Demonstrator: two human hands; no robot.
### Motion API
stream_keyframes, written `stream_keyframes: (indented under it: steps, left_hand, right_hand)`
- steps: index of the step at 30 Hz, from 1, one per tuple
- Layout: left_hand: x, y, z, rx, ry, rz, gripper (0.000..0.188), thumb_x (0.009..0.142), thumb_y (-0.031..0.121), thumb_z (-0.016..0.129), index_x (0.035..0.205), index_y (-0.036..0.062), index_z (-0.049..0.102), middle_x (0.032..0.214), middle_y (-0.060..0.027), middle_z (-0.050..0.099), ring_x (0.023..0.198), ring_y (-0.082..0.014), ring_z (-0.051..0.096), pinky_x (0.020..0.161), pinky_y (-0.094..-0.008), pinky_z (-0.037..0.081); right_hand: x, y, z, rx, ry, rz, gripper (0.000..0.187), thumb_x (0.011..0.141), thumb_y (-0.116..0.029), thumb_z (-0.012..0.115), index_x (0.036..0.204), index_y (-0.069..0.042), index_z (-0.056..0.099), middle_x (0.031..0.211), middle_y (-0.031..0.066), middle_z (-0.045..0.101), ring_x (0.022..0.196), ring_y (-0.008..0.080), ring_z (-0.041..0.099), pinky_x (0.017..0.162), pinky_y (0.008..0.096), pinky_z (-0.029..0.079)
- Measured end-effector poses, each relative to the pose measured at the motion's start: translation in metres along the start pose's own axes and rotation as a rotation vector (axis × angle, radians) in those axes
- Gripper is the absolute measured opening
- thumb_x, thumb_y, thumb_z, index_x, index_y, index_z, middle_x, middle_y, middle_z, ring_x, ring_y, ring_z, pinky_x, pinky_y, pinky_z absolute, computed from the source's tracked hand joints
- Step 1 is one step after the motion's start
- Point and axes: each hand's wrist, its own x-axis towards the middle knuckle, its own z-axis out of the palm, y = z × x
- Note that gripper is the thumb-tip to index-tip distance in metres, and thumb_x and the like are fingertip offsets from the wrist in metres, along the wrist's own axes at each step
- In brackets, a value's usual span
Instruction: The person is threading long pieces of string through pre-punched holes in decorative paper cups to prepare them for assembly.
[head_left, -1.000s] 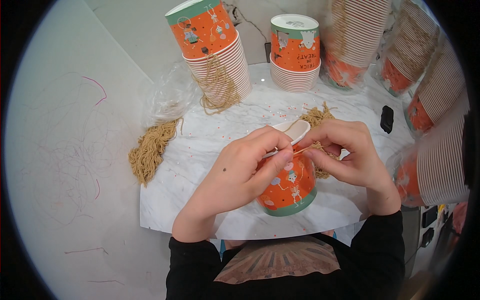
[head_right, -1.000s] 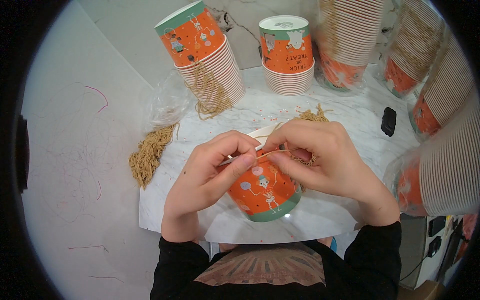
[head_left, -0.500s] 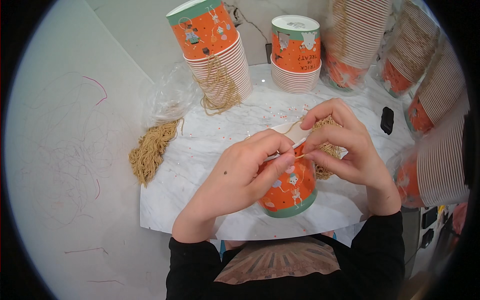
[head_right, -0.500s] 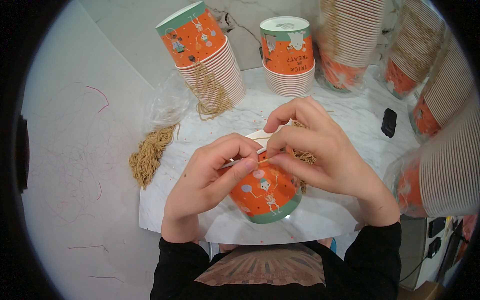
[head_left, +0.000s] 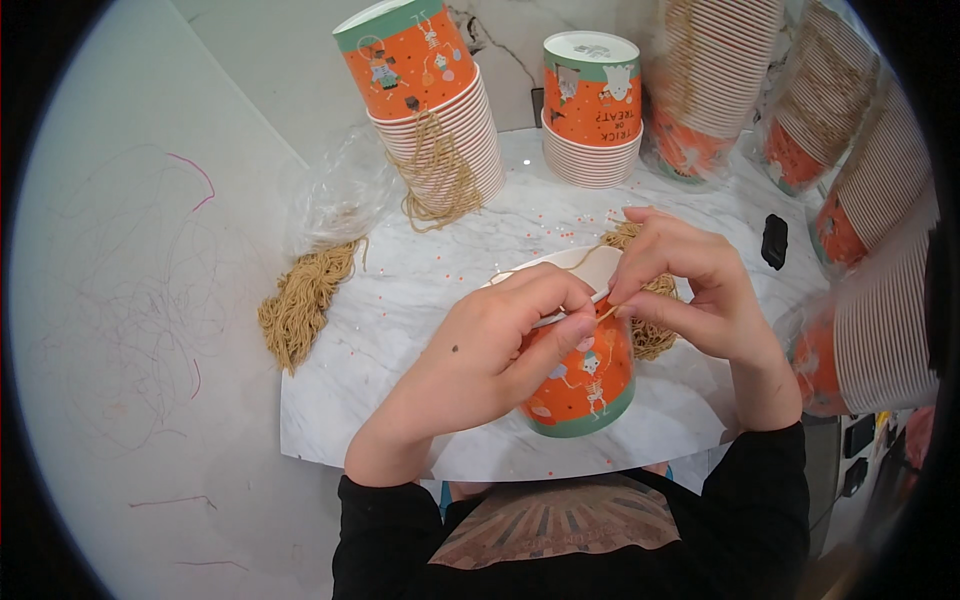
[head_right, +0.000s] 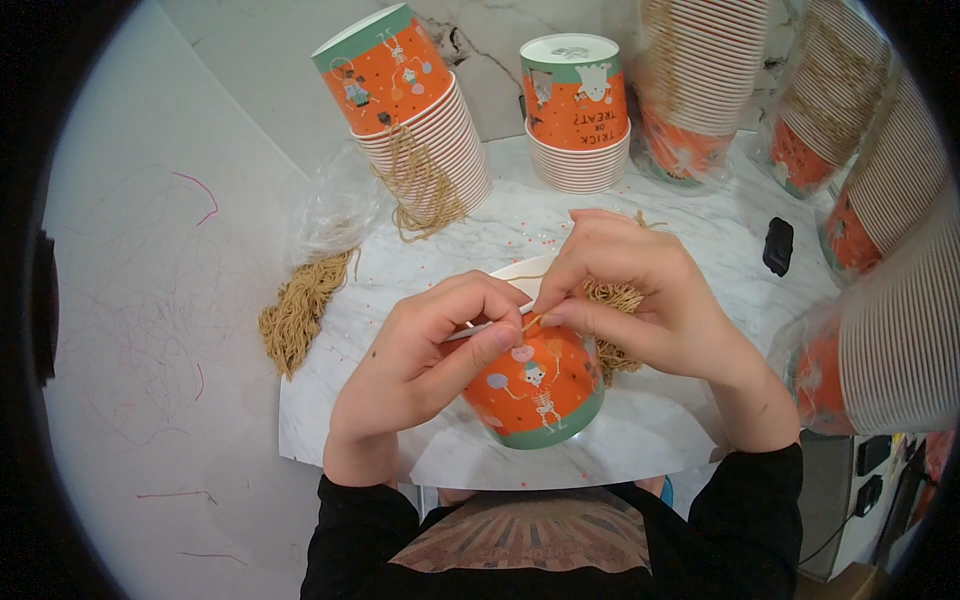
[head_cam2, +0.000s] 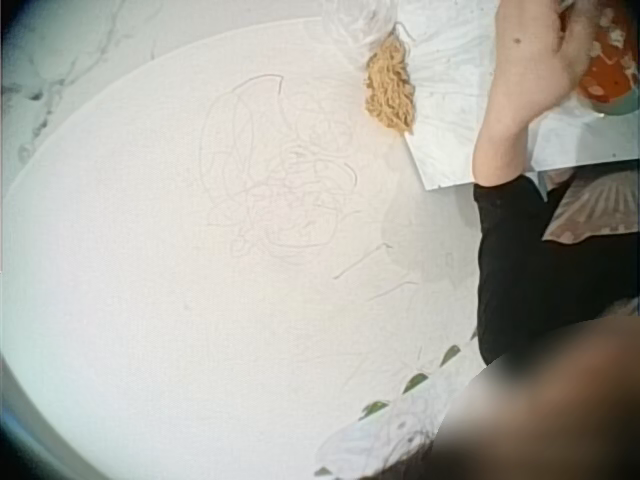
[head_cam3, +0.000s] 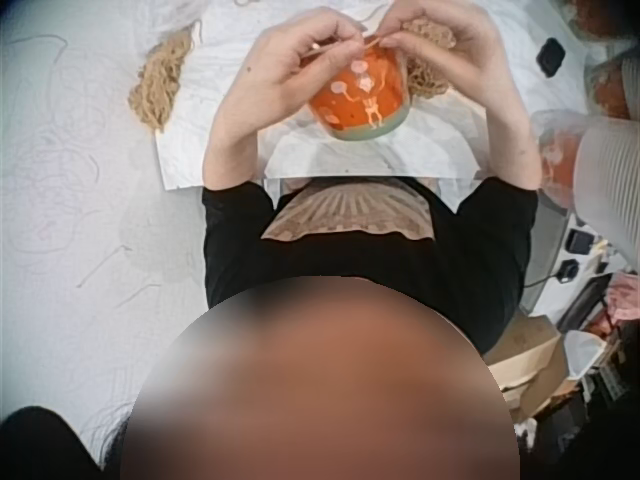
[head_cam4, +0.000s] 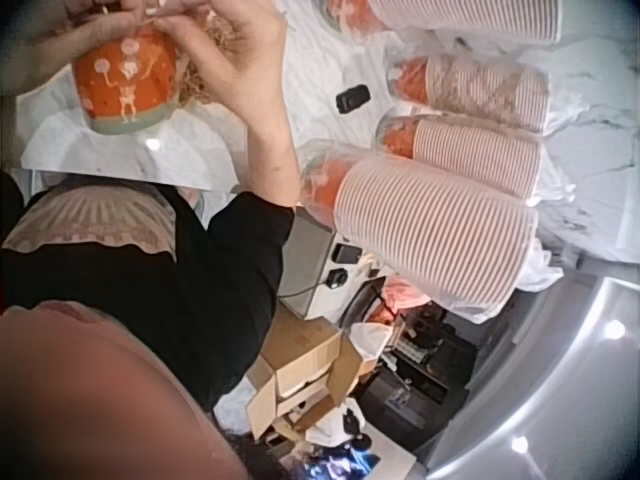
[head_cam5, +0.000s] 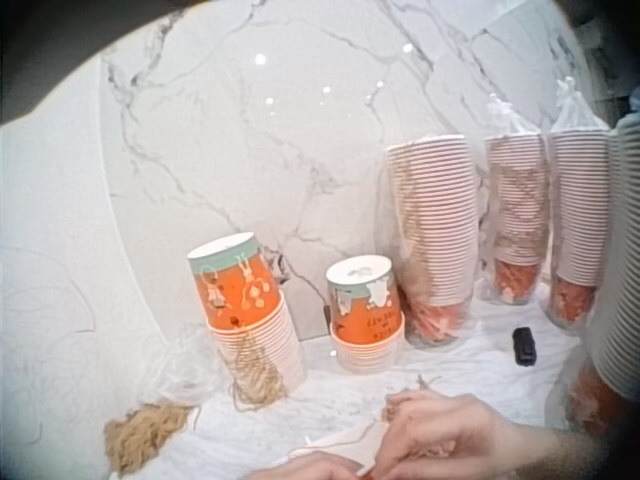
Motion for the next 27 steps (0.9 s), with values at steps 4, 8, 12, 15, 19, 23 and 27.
stream_keyframes:
  steps: [4,8,12,15,19,23,27]
  left_hand:
    - [0.0,0.001,0.001,-0.006,-0.007,0.029,0.009,0.101,0.006,0.058,0.096,0.0002,0.062,0.096,-0.0071,0.067,0.098,-0.0154,0.061,0.087,-0.0277,0.048]
    - [0.001,-0.001,0.0,-0.039,0.0,-0.022,0.007,0.1,0.004,0.059,0.096,-0.0003,0.063,0.097,-0.0071,0.067,0.098,-0.0152,0.062,0.088,-0.0281,0.049]
    - [0.0,-0.001,0.0,-0.05,0.005,-0.009,0.006,0.1,0.004,0.06,0.096,-0.0004,0.062,0.096,-0.0069,0.067,0.098,-0.015,0.062,0.088,-0.0281,0.049]
    - [0.001,0.0,0.0,-0.026,0.004,0.004,0.004,0.097,0.003,0.063,0.096,-0.0005,0.063,0.097,-0.0072,0.066,0.098,-0.0148,0.062,0.088,-0.0279,0.049]
    - [0.0,-0.002,0.0,-0.022,0.014,-0.037,0.006,0.093,-0.002,0.065,0.098,-0.0003,0.063,0.102,-0.0065,0.065,0.099,-0.0133,0.062,0.09,-0.0282,0.05]
    - [0.001,-0.005,-0.003,-0.125,0.071,-0.114,0.022,0.089,-0.007,0.064,0.11,-0.0004,0.06,0.106,-0.0036,0.063,0.101,-0.0108,0.06,0.091,-0.0274,0.052]
    - [0.004,-0.003,-0.007,-0.179,0.158,-0.084,0.043,0.086,-0.004,0.067,0.127,-0.0003,0.052,0.111,-0.0031,0.06,0.103,-0.0083,0.059,0.087,-0.0231,0.051]
  right_hand:
    - [-0.002,0.002,-0.002,0.103,-0.001,0.029,0.008,0.083,-0.005,0.076,0.088,-0.004,0.071,0.088,0.0027,0.07,0.084,0.0192,0.063,0.095,0.0399,0.045]
    - [-0.001,0.008,0.001,0.191,0.0,0.039,0.006,0.084,-0.004,0.076,0.089,-0.003,0.072,0.09,0.0034,0.071,0.085,0.0175,0.063,0.093,0.0379,0.047]
    - [-0.004,0.012,-0.002,0.289,0.0,0.102,0.007,0.087,-0.003,0.075,0.091,-0.001,0.071,0.093,0.0056,0.071,0.086,0.0153,0.065,0.089,0.0324,0.051]
    - [-0.007,0.015,-0.005,0.682,0.036,0.349,0.01,0.09,-0.003,0.073,0.098,0.0,0.068,0.097,0.0077,0.071,0.087,0.0133,0.067,0.085,0.0273,0.053]
    - [-0.009,0.027,-0.006,0.94,0.111,0.43,0.014,0.094,-0.007,0.071,0.106,-0.001,0.065,0.1,0.0087,0.072,0.093,0.0149,0.069,0.085,0.0287,0.055]
    - [-0.009,0.028,-0.007,1.092,0.13,0.466,0.013,0.096,-0.01,0.069,0.107,-0.003,0.065,0.1,0.0073,0.072,0.095,0.0153,0.069,0.089,0.0309,0.055]
    - [-0.007,0.028,-0.008,1.13,0.172,0.489,0.013,0.096,-0.011,0.069,0.106,-0.004,0.065,0.1,0.0048,0.07,0.097,0.0143,0.068,0.093,0.0312,0.054]
